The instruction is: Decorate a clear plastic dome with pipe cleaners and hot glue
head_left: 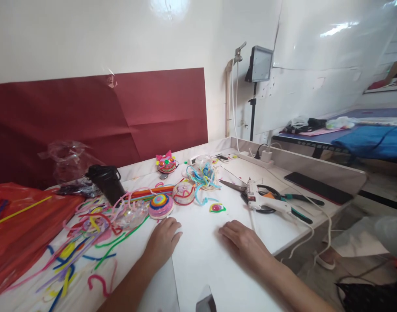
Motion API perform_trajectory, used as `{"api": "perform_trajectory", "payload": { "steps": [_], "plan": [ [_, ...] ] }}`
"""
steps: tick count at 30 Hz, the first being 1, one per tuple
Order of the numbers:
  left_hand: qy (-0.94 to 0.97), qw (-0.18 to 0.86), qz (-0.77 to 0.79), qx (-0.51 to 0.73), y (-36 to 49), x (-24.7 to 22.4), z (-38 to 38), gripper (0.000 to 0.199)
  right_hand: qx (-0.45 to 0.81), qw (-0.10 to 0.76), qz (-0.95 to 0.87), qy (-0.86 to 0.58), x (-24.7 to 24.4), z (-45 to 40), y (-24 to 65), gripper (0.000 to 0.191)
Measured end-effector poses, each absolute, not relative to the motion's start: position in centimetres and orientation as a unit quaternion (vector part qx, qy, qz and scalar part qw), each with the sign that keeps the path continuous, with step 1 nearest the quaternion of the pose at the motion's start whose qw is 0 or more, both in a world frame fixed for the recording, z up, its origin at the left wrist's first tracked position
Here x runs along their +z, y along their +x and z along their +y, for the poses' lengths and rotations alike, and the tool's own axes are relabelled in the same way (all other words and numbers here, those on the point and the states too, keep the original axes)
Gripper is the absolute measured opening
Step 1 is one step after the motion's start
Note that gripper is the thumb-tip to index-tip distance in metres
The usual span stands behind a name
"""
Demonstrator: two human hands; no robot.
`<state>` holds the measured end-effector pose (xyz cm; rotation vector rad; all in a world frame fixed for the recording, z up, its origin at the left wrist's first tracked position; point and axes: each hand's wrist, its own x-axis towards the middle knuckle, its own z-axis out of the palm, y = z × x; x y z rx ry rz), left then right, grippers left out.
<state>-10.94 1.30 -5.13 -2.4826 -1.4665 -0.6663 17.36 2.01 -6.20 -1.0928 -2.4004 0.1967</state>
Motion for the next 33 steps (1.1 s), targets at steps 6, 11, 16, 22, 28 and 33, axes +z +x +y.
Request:
{"api": "perform_trajectory", "payload": {
  "steps": [6,11,16,22,28,33],
  "plan": [
    [-0.835,0.086,-0.502,-0.207,-10.7,-4.7,1.0,0.012,0.062,0.23,-0.893,-0.381,-5.9,2.2,17.5,0.026],
    [-0.837,0.085,-0.499,-0.208,-10.8,-4.7,0.9,0.014,0.047,0.21,-0.901,-0.377,-5.2,2.2,17.5,0.026],
    [-0.839,0.088,-0.491,-0.216,-11.0,-5.0,1.0,0.014,0.035,0.199,-0.904,-0.377,-4.8,2.1,17.3,0.026],
    [-0.838,0.09,-0.495,-0.213,-11.0,-4.9,0.9,0.013,0.035,0.169,-0.906,-0.387,-4.6,2.0,17.3,0.025],
    [-0.837,0.084,-0.497,-0.212,-10.9,-4.9,1.0,0.012,0.032,0.171,-0.91,-0.377,-4.6,2.0,17.4,0.025],
    [-0.835,0.08,-0.493,-0.232,-10.9,-4.9,1.0,0.012,0.05,0.166,-0.915,-0.364,-4.1,2.3,17.3,0.025]
  ]
}}
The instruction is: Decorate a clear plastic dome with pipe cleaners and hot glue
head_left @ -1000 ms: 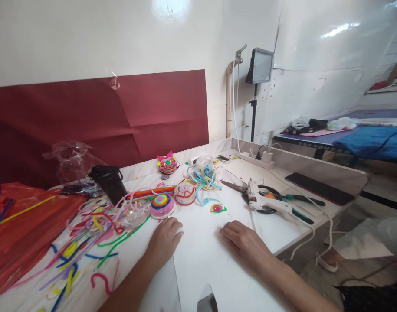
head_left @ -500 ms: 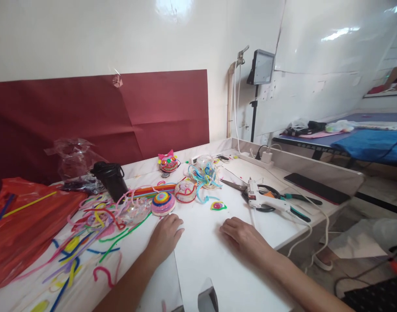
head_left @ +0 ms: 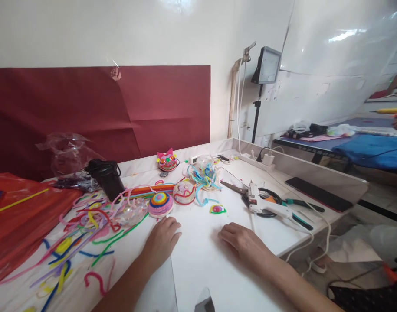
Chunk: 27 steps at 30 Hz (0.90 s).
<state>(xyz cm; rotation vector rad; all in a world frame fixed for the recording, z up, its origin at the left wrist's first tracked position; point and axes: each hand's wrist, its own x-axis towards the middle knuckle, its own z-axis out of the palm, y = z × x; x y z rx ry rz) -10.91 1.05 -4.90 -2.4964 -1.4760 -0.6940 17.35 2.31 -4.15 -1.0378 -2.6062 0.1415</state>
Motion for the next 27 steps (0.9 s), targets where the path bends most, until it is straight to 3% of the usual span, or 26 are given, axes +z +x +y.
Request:
{"api": "perform_trajectory", "payload": {
  "steps": [20,27],
  "plan": [
    [-0.803,0.019,-0.519,-0.292,-11.5,-5.5,1.2,0.014,0.054,0.249,-0.92,-0.297,-2.0,6.0,17.4,0.025],
    [-0.802,0.058,-0.505,-0.312,-11.8,-5.9,1.7,0.013,0.012,0.216,-0.929,-0.302,-0.7,6.5,16.8,0.026]
  ]
}}
